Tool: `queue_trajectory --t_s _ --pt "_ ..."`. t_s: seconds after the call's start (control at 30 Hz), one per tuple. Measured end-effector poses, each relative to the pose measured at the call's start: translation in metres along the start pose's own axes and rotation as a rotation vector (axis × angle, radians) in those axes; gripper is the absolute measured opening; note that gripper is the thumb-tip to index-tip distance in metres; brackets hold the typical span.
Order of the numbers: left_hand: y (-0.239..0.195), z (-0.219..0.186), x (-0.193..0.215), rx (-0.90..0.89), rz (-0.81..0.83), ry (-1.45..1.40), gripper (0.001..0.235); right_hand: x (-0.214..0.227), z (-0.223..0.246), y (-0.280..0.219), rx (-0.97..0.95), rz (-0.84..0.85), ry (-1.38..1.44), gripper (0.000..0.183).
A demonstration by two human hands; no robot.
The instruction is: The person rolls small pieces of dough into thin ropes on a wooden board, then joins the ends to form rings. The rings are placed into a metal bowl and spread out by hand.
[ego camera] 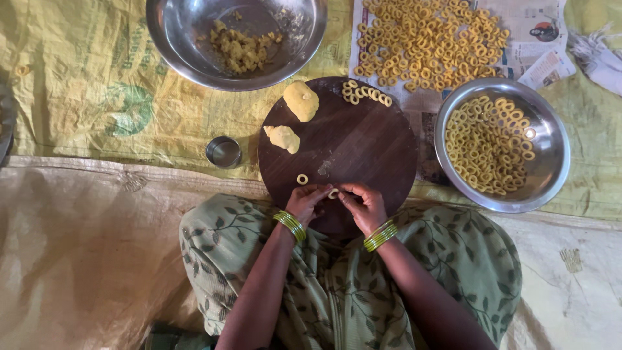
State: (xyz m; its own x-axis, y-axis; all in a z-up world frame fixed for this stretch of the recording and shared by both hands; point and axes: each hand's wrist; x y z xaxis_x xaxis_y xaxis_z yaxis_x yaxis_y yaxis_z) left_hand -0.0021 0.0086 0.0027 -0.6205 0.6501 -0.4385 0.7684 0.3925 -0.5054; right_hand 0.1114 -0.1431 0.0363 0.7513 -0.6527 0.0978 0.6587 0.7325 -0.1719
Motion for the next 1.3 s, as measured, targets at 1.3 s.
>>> queue_trajectory --t_s 1.3 --pt "0.001 0.0 -0.001 -0.009 -0.018 0.053 0.023 0.0 0.01 0.0 -0.111 -0.027 0.128 0.027"
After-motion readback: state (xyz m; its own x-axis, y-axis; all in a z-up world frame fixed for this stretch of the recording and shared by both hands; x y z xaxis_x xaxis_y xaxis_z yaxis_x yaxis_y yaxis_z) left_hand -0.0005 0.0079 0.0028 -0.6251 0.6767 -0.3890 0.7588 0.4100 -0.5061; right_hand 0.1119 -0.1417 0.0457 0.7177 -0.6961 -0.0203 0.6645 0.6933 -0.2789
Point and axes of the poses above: each hand's wrist, its own y-axis towards the middle knuckle, its own x-axis out of the back of the hand, z = x × y, and after that the axes turned 7 degrees about -x, right-handed
